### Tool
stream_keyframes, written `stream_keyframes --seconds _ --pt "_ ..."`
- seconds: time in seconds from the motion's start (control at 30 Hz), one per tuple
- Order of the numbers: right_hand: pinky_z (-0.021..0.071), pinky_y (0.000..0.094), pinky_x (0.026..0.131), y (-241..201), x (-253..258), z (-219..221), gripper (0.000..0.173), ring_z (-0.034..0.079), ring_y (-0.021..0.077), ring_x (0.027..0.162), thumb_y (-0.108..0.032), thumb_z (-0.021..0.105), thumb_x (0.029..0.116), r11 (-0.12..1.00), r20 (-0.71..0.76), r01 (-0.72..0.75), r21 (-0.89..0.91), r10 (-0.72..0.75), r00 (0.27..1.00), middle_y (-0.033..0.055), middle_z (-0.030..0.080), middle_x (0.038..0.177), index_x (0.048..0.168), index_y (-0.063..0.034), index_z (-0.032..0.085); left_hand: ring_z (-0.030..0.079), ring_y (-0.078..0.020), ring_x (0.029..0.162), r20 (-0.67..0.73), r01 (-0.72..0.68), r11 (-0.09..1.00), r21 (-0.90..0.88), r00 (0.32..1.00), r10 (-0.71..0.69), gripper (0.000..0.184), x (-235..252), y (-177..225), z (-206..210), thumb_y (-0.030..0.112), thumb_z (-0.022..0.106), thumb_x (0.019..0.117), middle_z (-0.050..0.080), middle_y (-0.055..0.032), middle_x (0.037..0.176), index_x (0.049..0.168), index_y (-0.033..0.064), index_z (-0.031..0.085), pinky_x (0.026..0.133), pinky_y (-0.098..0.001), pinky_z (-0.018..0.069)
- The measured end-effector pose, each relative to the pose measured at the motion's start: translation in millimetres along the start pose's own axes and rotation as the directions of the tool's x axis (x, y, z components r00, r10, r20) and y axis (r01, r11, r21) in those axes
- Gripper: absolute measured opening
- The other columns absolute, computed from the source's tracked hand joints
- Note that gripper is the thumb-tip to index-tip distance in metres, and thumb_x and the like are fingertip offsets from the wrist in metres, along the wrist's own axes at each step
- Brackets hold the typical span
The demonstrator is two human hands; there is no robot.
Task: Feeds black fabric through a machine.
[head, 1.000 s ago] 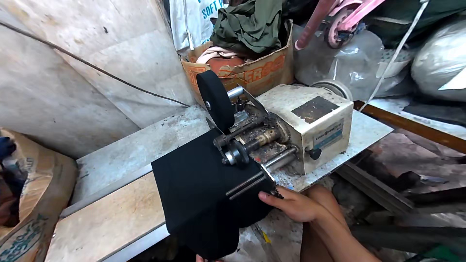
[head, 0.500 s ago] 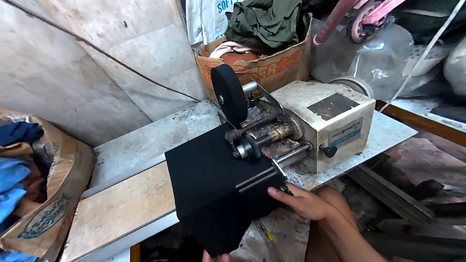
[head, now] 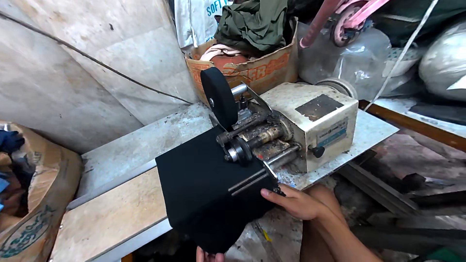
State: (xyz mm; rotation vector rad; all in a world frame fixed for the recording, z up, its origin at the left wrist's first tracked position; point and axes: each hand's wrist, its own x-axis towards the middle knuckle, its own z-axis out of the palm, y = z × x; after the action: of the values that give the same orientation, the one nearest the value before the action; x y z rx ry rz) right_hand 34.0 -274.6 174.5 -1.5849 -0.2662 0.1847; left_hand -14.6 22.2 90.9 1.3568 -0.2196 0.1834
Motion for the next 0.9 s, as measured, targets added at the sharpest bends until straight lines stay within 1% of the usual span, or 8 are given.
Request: stream_keyframes --seconds 0.1,0.23,0.33,0.47,0.53,0.63,0.77,0.9 --pt "0.0541 0.0267 0.100 -0.3 1.7 0.0 0.041 0.065 -0.0007 0.109 -0.042 0.046 0.1078 1.000 0.011 0.018 0.006 -0.018 1.000 -0.0050 0.073 0.112 0.121 -0.0089 0.067 0.066 0.0035 0.110 0.047 -0.003 1.000 -0.030 0.999 0.004 0.035 1.5 1.1 0.4 0.032 0.069 0.0970 0.071 0.0165 0.120 0.131 0.0293 0.064 0.097 -0.0191 0.0535" --pt "0.0544 0.0265 0.099 0.4 1.4 0.3 0.042 0.065 -0.0008 0.108 -0.044 0.046 0.1074 1.000 0.013 0.011 0.019 -0.011 1.000 -0.0060 0.073 0.110 0.119 -0.0100 0.067 0.064 0.0041 0.110 0.057 0.007 1.000 0.009 0.998 -0.008 0.037 1.0 2.1 1.5 0.034 0.069 0.0963 0.070 0.0181 0.120 0.132 0.0304 0.062 0.098 -0.0197 0.0525" --pt "0.0546 0.0267 0.099 1.1 1.2 0.1 0.040 0.066 -0.0006 0.108 -0.042 0.046 0.1079 0.999 0.017 0.021 0.034 -0.021 1.000 -0.0062 0.073 0.110 0.120 -0.0101 0.067 0.067 0.0042 0.106 0.047 0.012 1.000 -0.019 0.999 -0.011 0.030 -1.1 3.8 5.4 0.033 0.070 0.0957 0.073 0.0170 0.115 0.125 0.0304 0.067 0.095 -0.0189 0.0548" --pt "0.0541 0.0262 0.099 0.3 1.7 0.8 0.040 0.065 -0.0010 0.108 -0.042 0.046 0.1078 0.999 0.012 0.025 0.032 -0.025 1.000 -0.0063 0.073 0.111 0.120 -0.0101 0.068 0.065 0.0031 0.111 0.069 0.020 1.000 -0.003 0.997 -0.020 0.037 -1.2 1.5 1.4 0.034 0.069 0.0961 0.071 0.0168 0.121 0.133 0.0295 0.062 0.098 -0.0205 0.0537" --pt "0.0542 0.0266 0.099 0.6 1.2 0.2 0.041 0.065 -0.0007 0.108 -0.043 0.046 0.1077 0.999 0.014 0.021 0.026 -0.021 1.000 -0.0057 0.072 0.111 0.120 -0.0094 0.067 0.066 0.0040 0.109 0.058 0.019 1.000 -0.001 0.998 -0.019 0.034 -2.4 0.6 3.0 0.033 0.070 0.0955 0.072 0.0177 0.119 0.129 0.0311 0.065 0.097 -0.0198 0.0539" --pt "0.0545 0.0273 0.099 1.4 1.6 0.1 0.042 0.066 -0.0004 0.107 -0.044 0.046 0.1074 1.000 0.014 0.011 0.019 -0.011 1.000 -0.0053 0.073 0.110 0.120 -0.0095 0.068 0.065 0.0024 0.111 0.074 0.018 1.000 0.003 0.997 -0.018 0.038 -1.3 -0.8 0.8 0.034 0.070 0.0961 0.070 0.0168 0.121 0.133 0.0288 0.062 0.100 -0.0213 0.0520" --pt "0.0544 0.0265 0.099 -0.7 1.1 0.5 0.041 0.065 -0.0011 0.108 -0.043 0.046 0.1077 1.000 0.012 -0.002 0.009 0.002 1.000 -0.0062 0.073 0.111 0.120 -0.0095 0.067 0.064 0.0028 0.113 0.069 0.023 1.000 -0.010 0.997 -0.022 0.042 0.4 1.7 4.7 0.034 0.070 0.0957 0.069 0.0170 0.125 0.136 0.0288 0.059 0.099 -0.0205 0.0531" --pt "0.0540 0.0268 0.100 0.8 2.4 0.5 0.042 0.065 -0.0007 0.108 -0.043 0.047 0.1074 1.000 0.012 0.003 0.011 -0.003 1.000 -0.0048 0.072 0.111 0.120 -0.0084 0.067 0.066 0.0029 0.108 0.047 0.045 0.999 0.002 0.998 -0.045 0.033 -1.0 -4.2 4.9 0.031 0.072 0.0941 0.072 0.0169 0.116 0.126 0.0306 0.065 0.096 -0.0207 0.0547"
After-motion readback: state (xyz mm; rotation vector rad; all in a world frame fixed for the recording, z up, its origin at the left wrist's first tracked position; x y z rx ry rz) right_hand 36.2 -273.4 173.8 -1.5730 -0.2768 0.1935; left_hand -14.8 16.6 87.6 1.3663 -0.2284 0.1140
